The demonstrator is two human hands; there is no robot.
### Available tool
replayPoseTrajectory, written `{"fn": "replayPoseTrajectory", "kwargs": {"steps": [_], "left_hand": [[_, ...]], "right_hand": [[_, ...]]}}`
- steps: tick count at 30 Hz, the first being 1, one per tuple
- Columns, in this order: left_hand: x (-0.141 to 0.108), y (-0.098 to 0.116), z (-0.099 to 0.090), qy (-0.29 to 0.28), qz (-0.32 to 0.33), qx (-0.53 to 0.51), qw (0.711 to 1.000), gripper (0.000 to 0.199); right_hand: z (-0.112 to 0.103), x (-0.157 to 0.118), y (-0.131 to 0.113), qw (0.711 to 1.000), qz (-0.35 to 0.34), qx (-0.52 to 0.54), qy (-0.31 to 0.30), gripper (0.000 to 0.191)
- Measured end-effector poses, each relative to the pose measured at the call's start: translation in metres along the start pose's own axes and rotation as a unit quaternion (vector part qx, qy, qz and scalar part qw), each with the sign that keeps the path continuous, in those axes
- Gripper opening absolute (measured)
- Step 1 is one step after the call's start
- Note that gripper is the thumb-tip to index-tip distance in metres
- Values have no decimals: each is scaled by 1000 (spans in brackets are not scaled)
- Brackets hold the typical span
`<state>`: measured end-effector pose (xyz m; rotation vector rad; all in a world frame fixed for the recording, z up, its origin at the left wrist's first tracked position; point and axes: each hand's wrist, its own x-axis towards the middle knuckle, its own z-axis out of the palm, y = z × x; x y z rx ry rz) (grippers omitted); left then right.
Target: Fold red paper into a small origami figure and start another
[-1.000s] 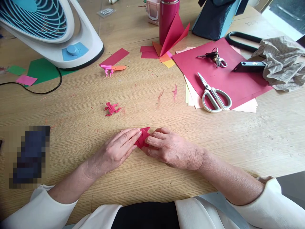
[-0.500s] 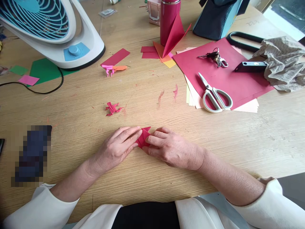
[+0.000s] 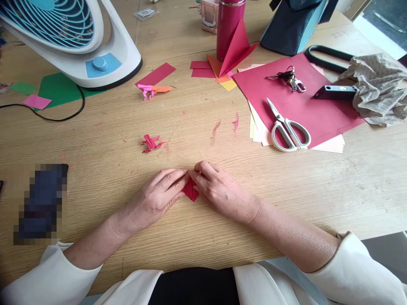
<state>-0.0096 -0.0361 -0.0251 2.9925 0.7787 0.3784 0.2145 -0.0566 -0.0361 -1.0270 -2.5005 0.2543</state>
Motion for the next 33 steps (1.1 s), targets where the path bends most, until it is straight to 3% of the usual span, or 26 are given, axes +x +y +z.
{"fn": "replayPoseTrajectory", "kwargs": {"steps": [8,15,21,29,33], "left_hand": [[-9,-4,7,54,-7,-97,994,37],[-15,-7,3,19,-9,-101,995,45],[-14,-5,-4,-17,-1,-67,998,47],[-17,3,-3,-53,-22,-20,998,44],[-20,7,-3,-70,-39,-4,997,61]], "right_hand": [[-3,4,-2,995,-39,-86,-15,27],[-2,2,-1,989,-64,-122,-58,31],[-2,1,-1,994,-42,-78,-64,30],[-1,2,-2,993,-46,-97,-53,31],[-5,-1,-2,995,-36,-64,-60,33]]}}
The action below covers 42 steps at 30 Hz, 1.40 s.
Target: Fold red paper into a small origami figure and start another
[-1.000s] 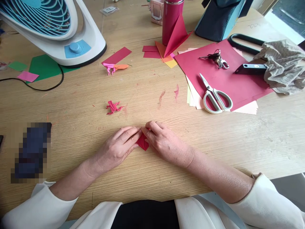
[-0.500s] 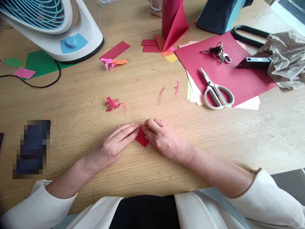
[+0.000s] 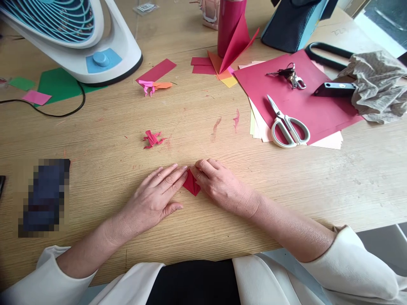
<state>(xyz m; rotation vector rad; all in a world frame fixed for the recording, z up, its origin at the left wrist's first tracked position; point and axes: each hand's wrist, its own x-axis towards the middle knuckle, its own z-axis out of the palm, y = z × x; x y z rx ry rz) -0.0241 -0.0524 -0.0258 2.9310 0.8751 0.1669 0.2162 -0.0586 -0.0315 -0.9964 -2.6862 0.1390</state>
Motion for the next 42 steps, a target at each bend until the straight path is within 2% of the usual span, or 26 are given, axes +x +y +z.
{"fn": "replayPoseTrajectory", "kwargs": {"steps": [6,13,17,19,21,24,26,28,31,34,38,42], "left_hand": [[-4,0,-2,-30,-5,4,1000,86],[-10,-3,3,-40,-11,-14,999,87],[-18,-6,-1,-53,-25,-15,998,86],[-21,-8,-6,-55,-22,-21,998,77],[-18,-7,-11,-35,-35,-41,998,57],[1,-1,-14,42,-119,-95,987,31],[20,3,-11,66,-169,-127,975,21],[37,7,-7,63,-222,-132,964,10],[54,10,-4,34,-257,-158,953,10],[59,13,-5,11,-268,-170,948,9],[61,14,-5,36,-286,-198,937,3],[62,13,1,44,-285,-197,937,8]], "right_hand": [[-4,-9,2,998,-9,61,-1,37],[-8,-11,2,996,3,85,-16,38],[-9,-12,0,998,7,68,-16,39],[-8,-13,-1,998,4,55,-14,37],[-6,-12,-1,999,0,43,-13,34],[-3,-13,-1,999,-3,46,4,32],[-2,-14,2,996,16,75,35,29],[-2,-16,6,990,50,108,76,26],[-5,-18,12,977,101,139,129,21],[-10,-18,15,965,148,159,148,16],[-13,-16,13,954,208,181,115,14],[-9,-14,7,960,231,141,75,21]]}}
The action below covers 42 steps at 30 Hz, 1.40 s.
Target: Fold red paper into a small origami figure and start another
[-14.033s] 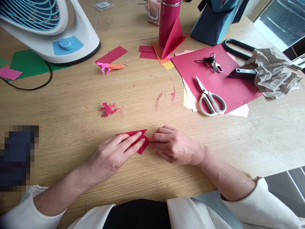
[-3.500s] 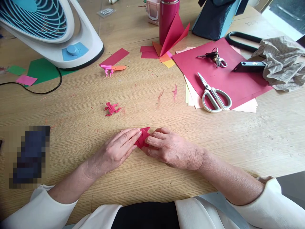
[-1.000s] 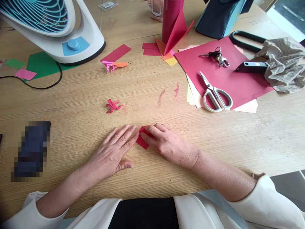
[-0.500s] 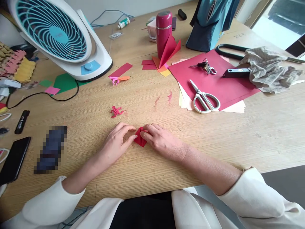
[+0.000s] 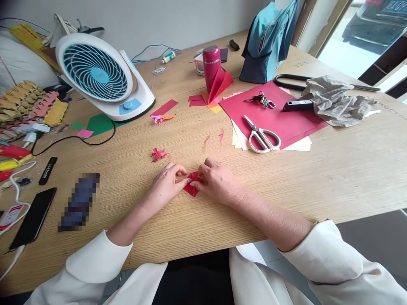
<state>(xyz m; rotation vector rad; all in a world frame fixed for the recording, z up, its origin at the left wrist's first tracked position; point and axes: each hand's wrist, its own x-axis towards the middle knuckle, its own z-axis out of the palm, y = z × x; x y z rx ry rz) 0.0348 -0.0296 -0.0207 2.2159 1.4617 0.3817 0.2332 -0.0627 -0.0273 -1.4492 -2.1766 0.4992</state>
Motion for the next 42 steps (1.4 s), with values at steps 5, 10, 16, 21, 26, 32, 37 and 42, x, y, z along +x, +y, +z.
{"fn": "replayPoseTrajectory", "kwargs": {"steps": [5,10,16,21,26,32,37,42], "left_hand": [[-2,1,4,-4,10,6,1000,7],[-4,9,4,-3,-5,-55,998,7],[6,15,4,-29,-19,-117,993,13],[14,9,-12,-69,-48,-318,944,29],[18,9,-20,-105,-64,-488,864,37],[38,3,-32,-90,-41,-506,857,37],[52,-9,-34,-8,-49,-540,840,34],[56,-25,-22,-11,-74,-559,826,37]], "right_hand": [[8,-3,-3,999,2,-46,4,24],[11,-5,-7,997,14,-81,10,28],[10,-5,-9,999,25,-40,15,26],[1,-2,-8,981,49,188,6,28],[6,9,-8,935,74,343,-54,37],[7,45,-9,900,123,411,-79,41],[18,72,-9,875,148,455,-78,46],[36,71,0,874,120,468,-64,46]]}}
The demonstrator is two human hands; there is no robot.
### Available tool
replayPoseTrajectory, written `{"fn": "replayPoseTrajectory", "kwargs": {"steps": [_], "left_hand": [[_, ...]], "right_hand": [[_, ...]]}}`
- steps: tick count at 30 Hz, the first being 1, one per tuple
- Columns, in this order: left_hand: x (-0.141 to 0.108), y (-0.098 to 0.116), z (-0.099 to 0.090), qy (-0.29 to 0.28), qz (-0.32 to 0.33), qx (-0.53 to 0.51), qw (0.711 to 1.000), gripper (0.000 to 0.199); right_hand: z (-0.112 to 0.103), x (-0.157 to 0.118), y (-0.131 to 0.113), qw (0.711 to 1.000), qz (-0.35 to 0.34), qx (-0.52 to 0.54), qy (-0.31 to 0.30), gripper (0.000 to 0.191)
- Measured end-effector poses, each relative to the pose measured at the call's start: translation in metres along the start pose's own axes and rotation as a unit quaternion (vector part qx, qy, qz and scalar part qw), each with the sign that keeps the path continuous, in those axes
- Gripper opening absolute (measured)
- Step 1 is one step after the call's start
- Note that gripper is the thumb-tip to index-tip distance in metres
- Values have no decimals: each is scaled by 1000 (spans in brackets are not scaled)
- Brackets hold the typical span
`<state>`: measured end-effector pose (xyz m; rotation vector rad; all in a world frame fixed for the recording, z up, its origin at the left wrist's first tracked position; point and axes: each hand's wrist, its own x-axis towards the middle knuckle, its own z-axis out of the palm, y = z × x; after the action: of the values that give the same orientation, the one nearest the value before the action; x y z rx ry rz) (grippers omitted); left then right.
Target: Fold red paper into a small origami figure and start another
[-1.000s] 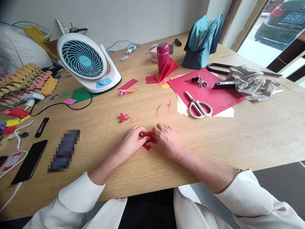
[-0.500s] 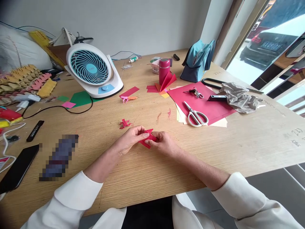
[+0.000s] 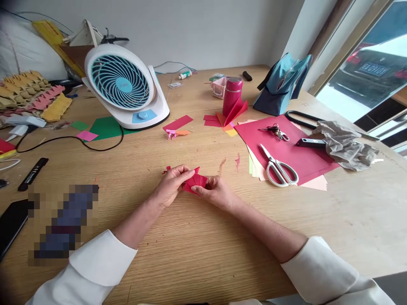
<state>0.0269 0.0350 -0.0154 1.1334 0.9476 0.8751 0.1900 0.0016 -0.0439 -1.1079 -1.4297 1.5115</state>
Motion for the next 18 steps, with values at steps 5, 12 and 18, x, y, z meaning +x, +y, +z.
{"fn": "replayPoseTrajectory", "kwargs": {"steps": [5,12,18], "left_hand": [[-1,-11,-1,6,75,112,991,37],[-3,-20,-2,59,132,190,971,39],[-5,-15,1,50,116,149,981,32]], "right_hand": [[-3,-4,-3,999,9,21,35,45],[-3,-5,2,1000,-10,6,2,42],[1,-9,2,999,-31,-38,-3,43]]}}
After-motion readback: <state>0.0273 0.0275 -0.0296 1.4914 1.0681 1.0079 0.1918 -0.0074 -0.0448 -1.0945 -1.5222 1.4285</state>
